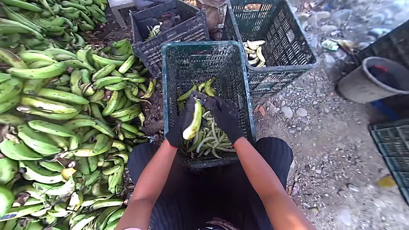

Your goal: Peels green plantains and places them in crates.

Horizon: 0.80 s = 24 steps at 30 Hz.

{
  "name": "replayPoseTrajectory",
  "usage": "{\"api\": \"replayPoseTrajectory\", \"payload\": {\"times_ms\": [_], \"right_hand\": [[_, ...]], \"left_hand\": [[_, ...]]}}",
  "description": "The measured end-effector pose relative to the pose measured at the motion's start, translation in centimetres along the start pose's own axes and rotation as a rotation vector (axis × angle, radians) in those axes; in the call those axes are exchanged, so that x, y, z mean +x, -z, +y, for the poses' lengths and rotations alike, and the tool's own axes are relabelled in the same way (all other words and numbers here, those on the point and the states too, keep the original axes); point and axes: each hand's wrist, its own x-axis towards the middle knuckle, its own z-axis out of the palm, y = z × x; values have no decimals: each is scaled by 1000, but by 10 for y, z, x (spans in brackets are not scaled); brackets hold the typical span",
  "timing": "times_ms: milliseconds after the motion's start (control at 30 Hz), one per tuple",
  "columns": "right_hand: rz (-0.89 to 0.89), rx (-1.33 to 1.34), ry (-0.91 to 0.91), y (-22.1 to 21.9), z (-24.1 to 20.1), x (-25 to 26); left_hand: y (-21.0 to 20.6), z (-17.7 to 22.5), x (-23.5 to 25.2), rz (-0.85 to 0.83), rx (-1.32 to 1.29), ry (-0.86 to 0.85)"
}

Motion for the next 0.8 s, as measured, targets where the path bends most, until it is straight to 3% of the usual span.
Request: {"api": "replayPoseTrajectory", "payload": {"times_ms": [100, 233, 367, 500, 567, 600, 700, 800], "right_hand": [[13, 169, 4, 1, 4, 7], [-37, 147, 144, -6, -4, -16], [-142, 33, 167, -21, -16, -30], [-98, -98, 216, -24, -25, -40], [-60, -87, 203, -27, -27, -37], [-29, -67, 205, -27, -26, -33], [45, -18, 211, -18, -19, -24], [63, -88, 134, -8, -16, -24]], "left_hand": [[1, -14, -2, -25, 111, -56], [20, -10, 19, 293, -69, -491], [20, 7, 26, 766, -307, -616], [44, -2, 34, 926, -416, -861], [42, 1, 34, 848, -487, -902], [38, 2, 31, 700, -483, -905], [19, 3, 23, 367, -272, -692], [22, -11, 20, 268, -83, -507]]}}
